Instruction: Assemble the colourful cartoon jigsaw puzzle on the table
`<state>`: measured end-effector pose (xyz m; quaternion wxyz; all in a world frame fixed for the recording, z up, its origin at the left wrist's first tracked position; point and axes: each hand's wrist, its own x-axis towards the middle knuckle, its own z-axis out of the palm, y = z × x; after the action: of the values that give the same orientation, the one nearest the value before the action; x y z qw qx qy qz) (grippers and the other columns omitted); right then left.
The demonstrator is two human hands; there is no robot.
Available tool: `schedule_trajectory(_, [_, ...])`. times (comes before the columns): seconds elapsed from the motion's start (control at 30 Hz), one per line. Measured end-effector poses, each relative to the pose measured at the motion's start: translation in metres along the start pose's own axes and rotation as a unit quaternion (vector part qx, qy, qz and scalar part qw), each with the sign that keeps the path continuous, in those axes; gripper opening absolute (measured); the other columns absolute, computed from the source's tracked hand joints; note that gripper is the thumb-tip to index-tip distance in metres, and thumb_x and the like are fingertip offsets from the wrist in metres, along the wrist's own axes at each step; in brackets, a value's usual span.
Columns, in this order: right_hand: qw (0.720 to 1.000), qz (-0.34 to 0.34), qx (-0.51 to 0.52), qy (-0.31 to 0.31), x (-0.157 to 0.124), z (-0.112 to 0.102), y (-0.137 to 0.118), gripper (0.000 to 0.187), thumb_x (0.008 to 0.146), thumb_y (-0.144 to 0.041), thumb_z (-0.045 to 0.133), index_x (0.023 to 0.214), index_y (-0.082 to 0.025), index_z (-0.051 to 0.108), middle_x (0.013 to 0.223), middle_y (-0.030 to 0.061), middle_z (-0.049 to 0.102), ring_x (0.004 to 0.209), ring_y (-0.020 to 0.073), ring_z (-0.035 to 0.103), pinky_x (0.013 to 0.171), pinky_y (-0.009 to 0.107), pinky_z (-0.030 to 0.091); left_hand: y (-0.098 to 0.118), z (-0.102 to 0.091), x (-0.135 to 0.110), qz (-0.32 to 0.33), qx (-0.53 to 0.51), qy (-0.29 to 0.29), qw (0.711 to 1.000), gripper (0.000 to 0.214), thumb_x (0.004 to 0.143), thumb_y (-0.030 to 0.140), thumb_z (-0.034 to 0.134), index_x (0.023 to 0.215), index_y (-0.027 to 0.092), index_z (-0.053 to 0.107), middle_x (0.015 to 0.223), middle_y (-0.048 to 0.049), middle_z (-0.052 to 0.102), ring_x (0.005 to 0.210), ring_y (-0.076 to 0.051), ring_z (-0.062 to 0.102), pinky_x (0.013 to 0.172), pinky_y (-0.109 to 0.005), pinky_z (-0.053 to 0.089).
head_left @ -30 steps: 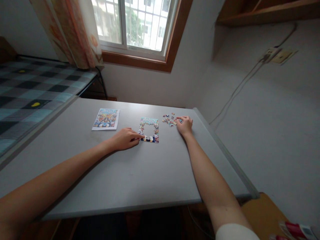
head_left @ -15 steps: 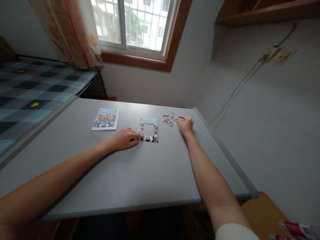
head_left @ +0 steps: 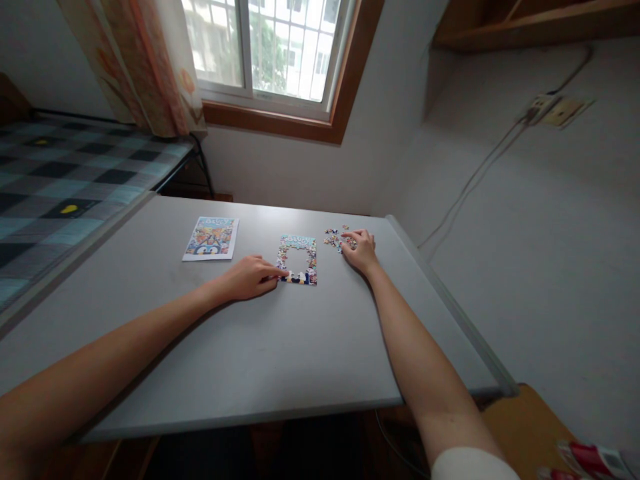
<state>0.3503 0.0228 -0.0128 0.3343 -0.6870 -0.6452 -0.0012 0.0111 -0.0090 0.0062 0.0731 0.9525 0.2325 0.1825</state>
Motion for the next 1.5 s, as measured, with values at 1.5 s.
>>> schedule_trajectory(1.5, [0.969,0.212,-0.024,0.124,0.006,-0.005,0.033,0.034,0.075,-0.014,0.049,0.093,-0.024,0.077,0.103,0.0123,0.059,0.101,0.0296,0.052,0.095,0.051,0.043,0.0,0.0,0.0,-0.003,-0.001,0.0,1.0,0.035,0.092,0.023,0.048,0.117,0.023,0.073,0.083,-0.0031,0.077,0.069,-0.016,0.069,0.076,-0.03,0.048])
